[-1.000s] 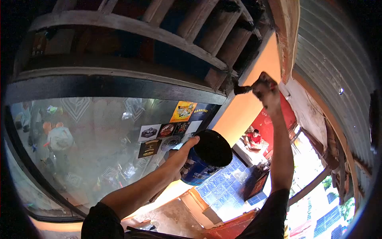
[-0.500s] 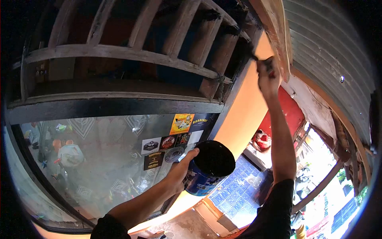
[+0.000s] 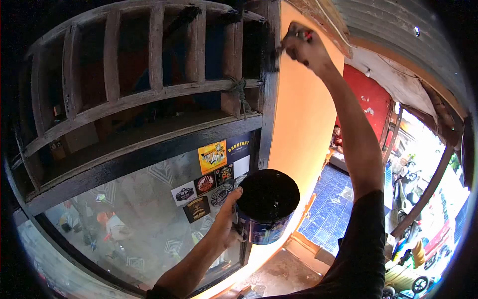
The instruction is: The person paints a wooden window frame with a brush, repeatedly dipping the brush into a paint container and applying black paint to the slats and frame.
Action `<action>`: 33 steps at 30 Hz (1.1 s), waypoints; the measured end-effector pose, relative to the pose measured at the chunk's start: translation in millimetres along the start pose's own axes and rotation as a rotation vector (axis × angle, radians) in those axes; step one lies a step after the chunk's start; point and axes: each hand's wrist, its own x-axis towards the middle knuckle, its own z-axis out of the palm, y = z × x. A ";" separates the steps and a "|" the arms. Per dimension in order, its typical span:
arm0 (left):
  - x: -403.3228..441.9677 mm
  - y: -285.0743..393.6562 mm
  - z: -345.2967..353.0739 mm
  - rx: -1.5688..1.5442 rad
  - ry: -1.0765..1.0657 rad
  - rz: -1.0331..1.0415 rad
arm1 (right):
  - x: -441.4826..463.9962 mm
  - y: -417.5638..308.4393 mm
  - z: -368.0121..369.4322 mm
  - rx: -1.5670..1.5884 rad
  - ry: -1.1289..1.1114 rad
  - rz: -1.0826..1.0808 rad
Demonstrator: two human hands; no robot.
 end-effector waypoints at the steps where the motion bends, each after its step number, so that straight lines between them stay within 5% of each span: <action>1: -1.3 0.5 1.4 -0.010 0.014 -0.005 | 11.6 -4.8 -2.4 0.109 -0.002 0.025; 5: 0.7 -1.6 -1.4 -0.016 0.040 0.001 | 1.8 -8.7 18.8 0.306 0.388 -0.242; 7: 6.8 -3.9 -9.6 -0.017 -0.014 0.010 | -9.0 13.3 27.6 0.221 0.409 -0.294; 9: 11.8 -6.6 -16.1 0.003 0.046 0.001 | -40.3 26.6 43.5 0.100 0.364 -0.231; 17: 8.1 -9.8 -27.2 0.036 0.106 -0.036 | -142.5 21.9 39.7 0.483 -0.087 0.250; 22: 4.1 -11.2 -25.8 0.000 0.029 -0.042 | -133.6 39.1 30.7 0.118 -0.060 -0.058; 27: -0.2 -13.7 -26.4 0.000 0.027 -0.025 | -115.7 -3.7 -15.9 -0.038 -0.326 0.304; 30: -1.8 -14.5 -31.5 -0.013 0.074 -0.030 | -88.4 3.4 -22.4 -0.083 -0.450 0.048; 31: -2.1 -15.6 -33.8 -0.025 0.098 -0.041 | -76.9 6.7 -22.6 -0.131 -0.416 0.185; 33: -3.4 -16.4 -36.4 -0.040 0.092 -0.035 | -52.6 11.5 -18.6 -0.176 -0.350 -0.064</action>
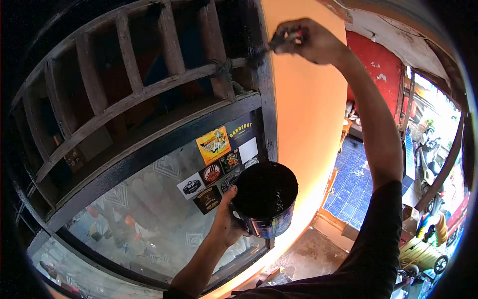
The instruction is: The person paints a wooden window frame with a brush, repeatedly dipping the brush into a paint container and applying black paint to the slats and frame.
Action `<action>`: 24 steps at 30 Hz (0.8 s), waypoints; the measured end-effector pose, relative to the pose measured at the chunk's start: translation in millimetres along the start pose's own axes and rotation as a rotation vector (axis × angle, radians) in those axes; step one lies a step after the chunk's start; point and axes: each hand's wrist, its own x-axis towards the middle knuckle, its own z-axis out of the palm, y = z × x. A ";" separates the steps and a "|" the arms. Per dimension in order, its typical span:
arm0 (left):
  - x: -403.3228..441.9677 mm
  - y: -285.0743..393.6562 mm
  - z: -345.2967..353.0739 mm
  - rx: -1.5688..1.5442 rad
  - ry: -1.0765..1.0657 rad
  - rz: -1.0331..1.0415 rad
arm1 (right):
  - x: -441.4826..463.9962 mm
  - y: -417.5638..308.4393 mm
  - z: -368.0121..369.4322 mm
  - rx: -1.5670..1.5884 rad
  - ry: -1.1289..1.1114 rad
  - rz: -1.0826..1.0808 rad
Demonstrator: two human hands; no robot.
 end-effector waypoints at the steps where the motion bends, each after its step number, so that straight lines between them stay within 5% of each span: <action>1: -0.7 -0.3 -1.2 -0.011 -0.003 0.006 | 11.9 4.9 -0.1 -0.037 0.084 -0.049; 7: -7.9 3.4 5.7 -0.020 0.014 -0.027 | 23.1 0.4 21.5 -0.118 0.629 -0.395; 10: -6.9 2.5 5.8 0.022 -0.029 -0.001 | 5.1 13.9 53.7 -0.045 0.818 -0.396; 14: -4.8 3.1 2.3 0.010 -0.042 -0.005 | -45.4 18.7 89.6 0.104 0.574 -0.206; 20: -1.5 4.0 0.4 0.005 -0.047 -0.008 | -78.7 -12.2 55.7 0.212 -0.095 0.088; 24: 2.4 1.3 -8.0 -0.016 -0.039 -0.019 | -47.5 -8.6 25.0 0.346 -0.066 0.088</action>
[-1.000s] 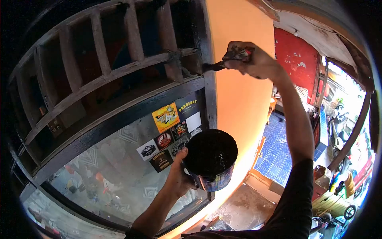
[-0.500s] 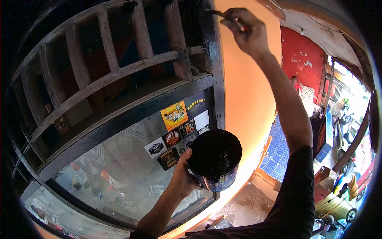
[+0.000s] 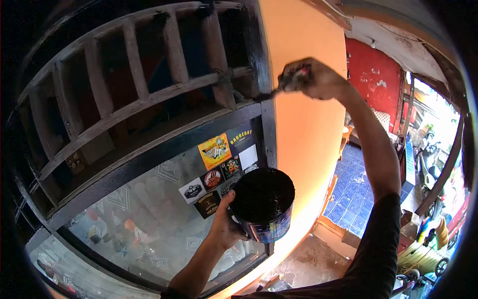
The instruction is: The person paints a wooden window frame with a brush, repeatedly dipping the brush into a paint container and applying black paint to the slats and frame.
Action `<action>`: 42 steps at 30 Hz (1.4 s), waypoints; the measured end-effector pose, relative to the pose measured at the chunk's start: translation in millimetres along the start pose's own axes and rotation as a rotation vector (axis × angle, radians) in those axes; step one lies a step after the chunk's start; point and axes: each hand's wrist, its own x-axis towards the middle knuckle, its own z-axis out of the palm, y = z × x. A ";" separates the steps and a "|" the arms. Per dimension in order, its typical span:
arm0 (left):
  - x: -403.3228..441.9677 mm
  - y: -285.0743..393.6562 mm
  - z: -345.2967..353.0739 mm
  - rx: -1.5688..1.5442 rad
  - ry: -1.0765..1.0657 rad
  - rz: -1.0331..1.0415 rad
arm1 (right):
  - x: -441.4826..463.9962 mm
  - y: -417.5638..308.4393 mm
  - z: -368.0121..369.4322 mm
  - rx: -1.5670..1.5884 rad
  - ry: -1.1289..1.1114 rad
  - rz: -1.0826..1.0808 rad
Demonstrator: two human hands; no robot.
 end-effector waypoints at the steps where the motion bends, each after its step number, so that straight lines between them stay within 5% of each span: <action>1: -0.5 -0.7 -1.2 -0.004 0.009 0.000 | 15.9 3.1 -14.2 -0.165 0.042 -0.148; 4: -1.8 -1.5 -5.3 -0.022 0.012 0.006 | 57.4 -15.9 -45.0 -0.319 0.188 -0.116; 10: -11.4 0.6 -3.3 -0.040 0.004 0.055 | 126.1 -15.8 -52.8 -0.553 0.711 -0.505; 11: -14.9 1.9 -0.2 -0.032 0.001 0.066 | 126.9 -24.0 -43.7 -0.321 0.685 -0.378; 14: -23.5 4.8 4.2 -0.031 -0.005 0.073 | 113.8 -2.6 -19.8 -0.462 0.995 -0.505; 16: -22.4 5.6 0.5 -0.059 -0.016 0.046 | 89.4 6.3 -4.8 -0.486 0.747 -0.307; 18: -18.4 4.9 -5.4 -0.055 0.006 0.038 | 74.8 20.6 11.5 -0.323 0.715 -0.500; 28: -24.5 6.2 -9.4 -0.025 -0.045 0.115 | 7.7 -7.8 9.9 -0.314 -0.091 0.125; 29: -27.1 5.3 -8.6 -0.039 -0.033 0.109 | 7.5 -36.9 1.4 -0.505 -0.135 0.155; 32: -32.9 -0.9 -14.1 -0.066 -0.044 0.124 | 21.0 -85.4 -14.9 -0.326 -0.027 0.419; 33: -33.4 -1.0 -15.4 -0.071 -0.055 0.132 | 53.4 -8.3 -32.8 -0.161 0.039 0.030; 38: -36.7 -5.5 -15.2 -0.086 -0.044 0.098 | 109.7 -10.5 -59.2 -0.329 0.253 -0.290; 39: -36.5 -5.5 -13.0 -0.084 -0.035 0.093 | 103.8 -18.2 -57.5 -0.364 0.356 -0.241; 42: -38.0 -6.9 -8.4 -0.068 -0.036 0.073 | 121.4 2.8 -54.8 -0.334 0.740 -0.569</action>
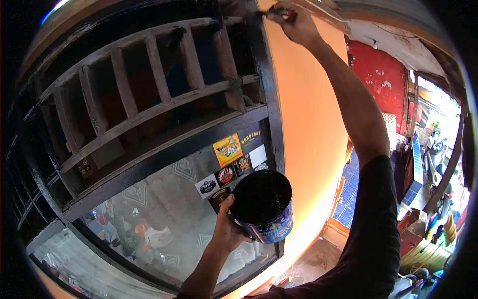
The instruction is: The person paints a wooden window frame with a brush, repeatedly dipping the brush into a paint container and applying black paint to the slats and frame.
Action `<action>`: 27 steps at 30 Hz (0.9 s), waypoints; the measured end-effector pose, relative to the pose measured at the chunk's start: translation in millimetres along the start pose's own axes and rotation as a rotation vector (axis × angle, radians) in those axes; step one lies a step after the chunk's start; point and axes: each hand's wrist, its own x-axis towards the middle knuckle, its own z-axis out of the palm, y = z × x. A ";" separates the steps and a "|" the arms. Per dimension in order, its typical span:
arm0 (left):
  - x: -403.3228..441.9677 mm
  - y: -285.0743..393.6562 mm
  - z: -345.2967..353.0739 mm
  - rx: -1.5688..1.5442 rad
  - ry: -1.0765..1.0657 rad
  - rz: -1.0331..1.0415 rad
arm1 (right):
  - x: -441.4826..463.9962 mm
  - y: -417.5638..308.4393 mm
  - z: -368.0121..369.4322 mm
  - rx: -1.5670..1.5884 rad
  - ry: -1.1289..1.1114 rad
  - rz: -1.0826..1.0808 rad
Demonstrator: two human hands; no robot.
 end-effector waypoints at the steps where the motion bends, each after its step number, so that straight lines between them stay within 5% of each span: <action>1: -1.1 0.6 0.9 0.004 -0.002 0.000 | 3.7 4.5 -5.2 -0.171 0.077 -0.133; 2: -1.9 0.8 2.2 0.010 0.001 -0.001 | 8.8 -23.0 -5.6 0.044 0.018 0.087; 7: -0.6 2.9 7.7 0.016 -0.046 0.003 | -20.2 -40.2 -2.8 -0.044 -0.125 0.193; 8: -1.0 2.4 7.0 0.018 -0.029 -0.001 | -43.3 -32.0 -0.7 -0.246 -0.268 0.362; 13: 12.8 2.9 -5.2 0.003 0.055 -0.056 | -113.2 -50.6 -2.4 0.124 -0.250 0.191; 15: 15.0 3.8 -4.6 0.001 0.013 -0.066 | -129.3 -65.8 -18.3 0.129 -0.471 0.352; 23: 14.2 2.6 -6.9 -0.008 -0.074 -0.029 | -51.8 -92.6 -52.5 -0.024 -0.922 0.729; 27: 4.4 2.9 -1.4 0.020 -0.056 0.003 | -31.1 -18.8 -29.1 -0.099 -0.481 0.263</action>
